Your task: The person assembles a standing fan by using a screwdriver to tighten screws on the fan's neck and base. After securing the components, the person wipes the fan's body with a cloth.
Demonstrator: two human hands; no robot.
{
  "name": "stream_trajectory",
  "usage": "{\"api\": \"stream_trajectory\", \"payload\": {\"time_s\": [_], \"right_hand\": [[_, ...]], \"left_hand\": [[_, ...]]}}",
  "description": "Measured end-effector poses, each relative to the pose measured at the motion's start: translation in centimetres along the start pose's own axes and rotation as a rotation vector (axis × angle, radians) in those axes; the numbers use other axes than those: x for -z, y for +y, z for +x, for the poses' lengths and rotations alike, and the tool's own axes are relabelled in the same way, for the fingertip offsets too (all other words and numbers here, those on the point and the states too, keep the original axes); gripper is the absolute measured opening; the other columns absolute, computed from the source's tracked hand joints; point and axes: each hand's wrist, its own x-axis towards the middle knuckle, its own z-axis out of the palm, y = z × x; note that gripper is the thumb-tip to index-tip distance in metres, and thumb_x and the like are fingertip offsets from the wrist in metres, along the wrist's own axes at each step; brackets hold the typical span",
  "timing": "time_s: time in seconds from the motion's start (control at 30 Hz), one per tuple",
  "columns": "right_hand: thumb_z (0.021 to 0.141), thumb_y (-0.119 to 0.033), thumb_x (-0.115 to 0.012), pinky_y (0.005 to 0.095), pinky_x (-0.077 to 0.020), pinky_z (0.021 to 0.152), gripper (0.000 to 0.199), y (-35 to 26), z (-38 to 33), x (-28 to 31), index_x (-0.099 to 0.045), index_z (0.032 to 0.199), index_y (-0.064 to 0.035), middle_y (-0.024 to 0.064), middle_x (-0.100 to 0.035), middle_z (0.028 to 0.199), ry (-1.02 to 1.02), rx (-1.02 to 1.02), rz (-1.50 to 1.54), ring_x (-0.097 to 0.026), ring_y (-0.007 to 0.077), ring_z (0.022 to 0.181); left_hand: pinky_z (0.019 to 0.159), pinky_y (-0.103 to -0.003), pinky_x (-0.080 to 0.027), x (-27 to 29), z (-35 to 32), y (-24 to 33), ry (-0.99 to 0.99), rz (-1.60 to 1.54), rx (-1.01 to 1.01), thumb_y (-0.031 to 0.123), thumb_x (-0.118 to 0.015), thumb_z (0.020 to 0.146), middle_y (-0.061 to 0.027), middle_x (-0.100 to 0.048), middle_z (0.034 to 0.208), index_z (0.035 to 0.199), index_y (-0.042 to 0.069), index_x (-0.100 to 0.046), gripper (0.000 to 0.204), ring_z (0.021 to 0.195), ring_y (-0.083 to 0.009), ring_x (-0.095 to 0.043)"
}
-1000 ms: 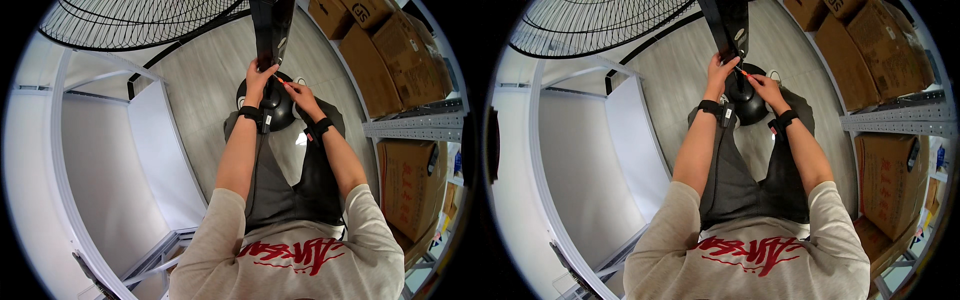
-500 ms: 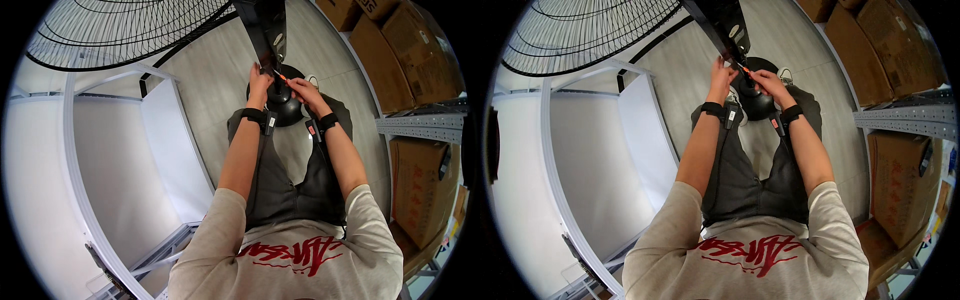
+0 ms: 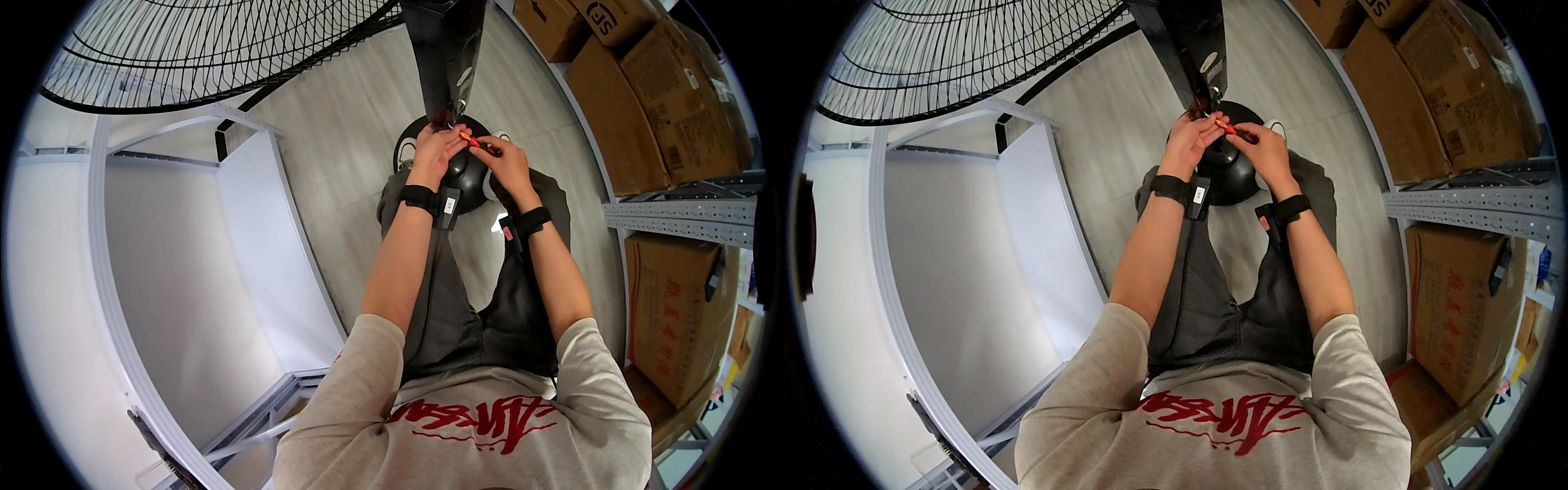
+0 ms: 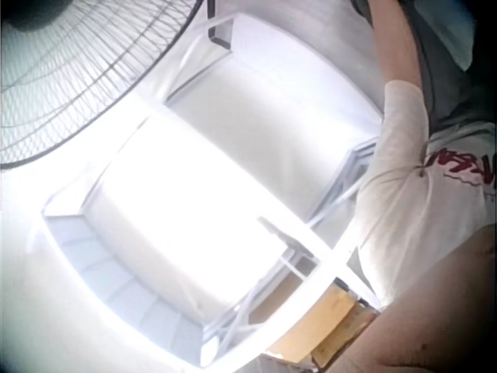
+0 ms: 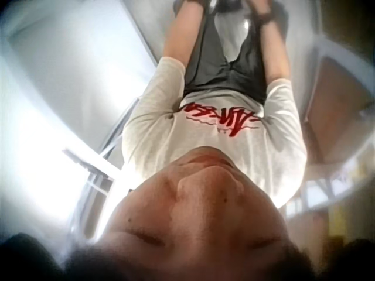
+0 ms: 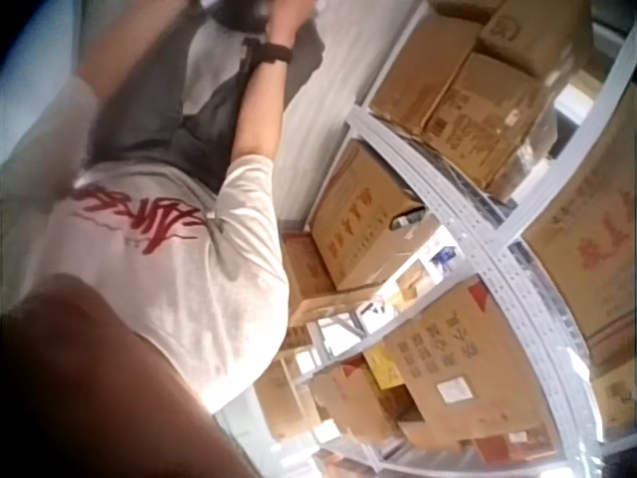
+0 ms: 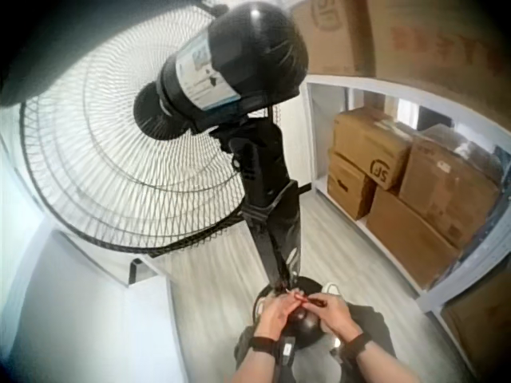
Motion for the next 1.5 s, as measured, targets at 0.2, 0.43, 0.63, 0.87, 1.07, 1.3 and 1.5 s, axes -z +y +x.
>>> {"api": "stream_trajectory", "payload": {"time_s": [0.2, 0.43, 0.63, 0.87, 1.07, 1.3, 1.5], "right_hand": [[0.078, -0.024, -0.075, 0.0223, -0.0442, 0.063, 0.03, 1.8, 0.0, -0.6, -0.069, 0.1, -0.0039, -0.0004, -0.063, 0.074, -0.07, -0.111, 0.326, -0.054, 0.0072, 0.068], [0.083, -0.022, -0.073, 0.0199, -0.0411, 0.06, 0.028, 2.0, 0.2, -0.5, -0.068, 0.099, -0.0008, -0.0033, -0.061, 0.077, -0.109, -0.176, 0.445, -0.052, 0.0041, 0.069], [0.084, -0.023, -0.071, 0.0196, -0.0393, 0.056, 0.029, 1.3, 0.0, 0.1, -0.066, 0.102, -0.001, -0.0023, -0.062, 0.079, -0.171, -0.288, 0.636, -0.051, 0.0049, 0.065], [0.087, -0.025, -0.068, 0.0189, -0.0383, 0.055, 0.028, 1.8, -0.1, 0.0, -0.066, 0.103, -0.0018, -0.0021, -0.062, 0.078, -0.181, -0.289, 0.635, -0.051, 0.0047, 0.063], [0.089, -0.027, -0.066, 0.018, -0.0376, 0.053, 0.029, 2.1, 0.1, -0.3, -0.066, 0.102, -0.002, -0.0022, -0.062, 0.077, -0.193, -0.279, 0.661, -0.049, 0.0039, 0.061], [0.091, -0.031, -0.063, 0.0185, -0.0386, 0.054, 0.03, 2.9, 0.9, 0.4, -0.067, 0.098, -0.0028, -0.0022, -0.063, 0.075, -0.324, -0.386, 0.693, -0.05, 0.0038, 0.06], [0.09, -0.031, -0.063, 0.0214, -0.0403, 0.056, 0.03, 1.5, -0.2, -1.0, -0.069, 0.095, -0.0018, -0.0002, -0.062, 0.07, -0.048, -0.053, 0.256, -0.053, 0.0056, 0.061]], "left_hand": [[0.085, -0.038, -0.055, 0.3, -0.2, -0.2, 0.002, -0.014, -0.034, -0.003, -0.053, 0.09, -0.0183, -0.062, 0.105, 0.121, -0.006, -0.039, 0.034, 0.095, -0.0283, -0.065], [0.084, -0.038, -0.056, -0.1, -0.5, 0.0, 0.032, 0.011, -0.039, -0.002, -0.054, 0.09, -0.0194, -0.062, 0.106, 0.12, -0.007, -0.04, 0.034, 0.094, -0.0283, -0.065], [0.083, -0.037, -0.056, 0.3, -0.3, -0.2, 0.025, -0.019, -0.05, 0.0, -0.057, 0.089, -0.0183, -0.064, 0.102, 0.117, -0.006, -0.047, 0.03, 0.092, -0.0275, -0.066], [0.083, -0.036, -0.056, 0.3, -0.3, -0.4, 0.056, -0.025, -0.068, 0.002, -0.06, 0.088, -0.0168, -0.065, 0.102, 0.112, -0.004, -0.051, 0.026, 0.092, -0.0261, -0.066], [0.084, -0.036, -0.055, 0.3, -0.3, -0.6, 0.068, -0.026, -0.084, 0.002, -0.061, 0.087, -0.0169, -0.065, 0.103, 0.114, -0.004, -0.05, 0.029, 0.093, -0.026, -0.066], [0.086, -0.036, -0.054, 0.1, -0.4, -0.4, 0.042, -0.008, -0.078, 0.001, -0.062, 0.086, -0.0184, -0.063, 0.108, 0.115, -0.006, -0.049, 0.032, 0.097, -0.0272, -0.065], [0.085, -0.036, -0.054, 0.3, -0.3, -0.5, 0.053, 0.003, -0.091, 0.0, -0.061, 0.086, -0.0187, -0.064, 0.107, 0.115, -0.007, -0.048, 0.033, 0.095, -0.0269, -0.065]]}}
